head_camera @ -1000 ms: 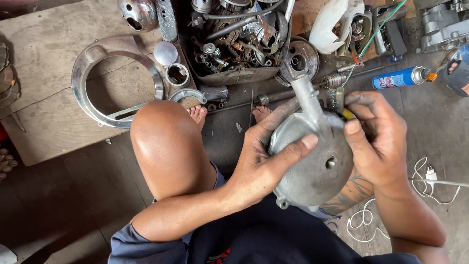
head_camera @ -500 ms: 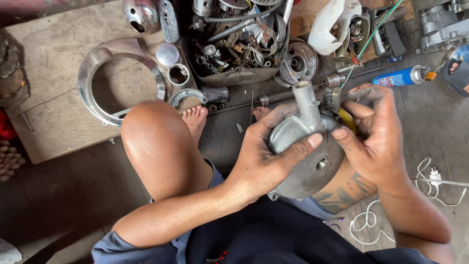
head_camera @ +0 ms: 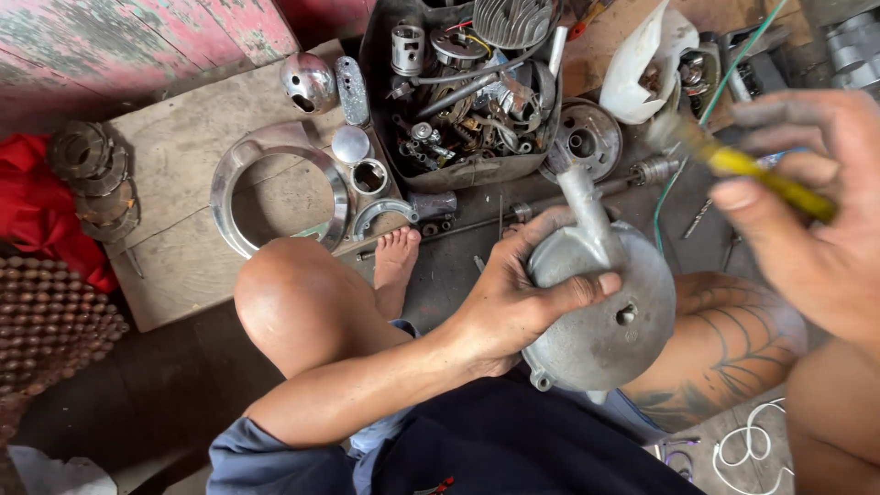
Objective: A person is cleaning a metal motorcycle engine component using a wire brush to remove dirt and oxidation.
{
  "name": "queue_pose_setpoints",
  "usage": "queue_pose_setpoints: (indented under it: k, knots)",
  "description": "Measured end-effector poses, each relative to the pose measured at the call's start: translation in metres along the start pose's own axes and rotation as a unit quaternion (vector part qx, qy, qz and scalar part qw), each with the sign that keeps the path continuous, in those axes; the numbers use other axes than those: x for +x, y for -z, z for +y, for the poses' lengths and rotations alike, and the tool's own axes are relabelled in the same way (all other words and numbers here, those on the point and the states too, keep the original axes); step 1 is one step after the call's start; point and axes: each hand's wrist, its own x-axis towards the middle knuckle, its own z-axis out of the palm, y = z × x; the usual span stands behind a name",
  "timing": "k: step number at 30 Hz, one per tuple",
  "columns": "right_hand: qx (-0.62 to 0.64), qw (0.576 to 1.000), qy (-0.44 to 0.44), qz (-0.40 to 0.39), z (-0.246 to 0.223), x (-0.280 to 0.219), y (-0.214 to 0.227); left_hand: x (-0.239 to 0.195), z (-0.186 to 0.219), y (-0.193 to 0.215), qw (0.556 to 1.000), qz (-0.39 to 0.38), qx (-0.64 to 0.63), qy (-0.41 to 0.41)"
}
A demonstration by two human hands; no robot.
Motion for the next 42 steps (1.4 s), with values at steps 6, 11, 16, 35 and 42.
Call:
queue_pose_setpoints:
  k: [6,11,16,35,42]
  knots:
    - [-0.053,0.996,0.052,-0.041,-0.007,0.006,-0.010,-0.001,-0.006,0.022,0.998,0.015,-0.019,0.052]
    - [-0.098,0.979,0.154,-0.091,0.012,0.003,-0.026,0.000,-0.004,0.033,0.999,0.039,0.023,0.028]
    - [-0.124,0.980,0.137,-0.078,0.017,0.001,-0.029,0.007,-0.007,0.043,0.988,0.009,0.149,-0.028]
    - [-0.109,0.935,0.336,0.039,0.011,-0.006,-0.049,0.001,0.014,0.036,0.957,-0.030,0.265,-0.112]
    - [-0.087,0.941,0.322,0.051,0.019,-0.009,-0.052,0.001,0.010,0.037,0.947,-0.035,0.290,-0.136]
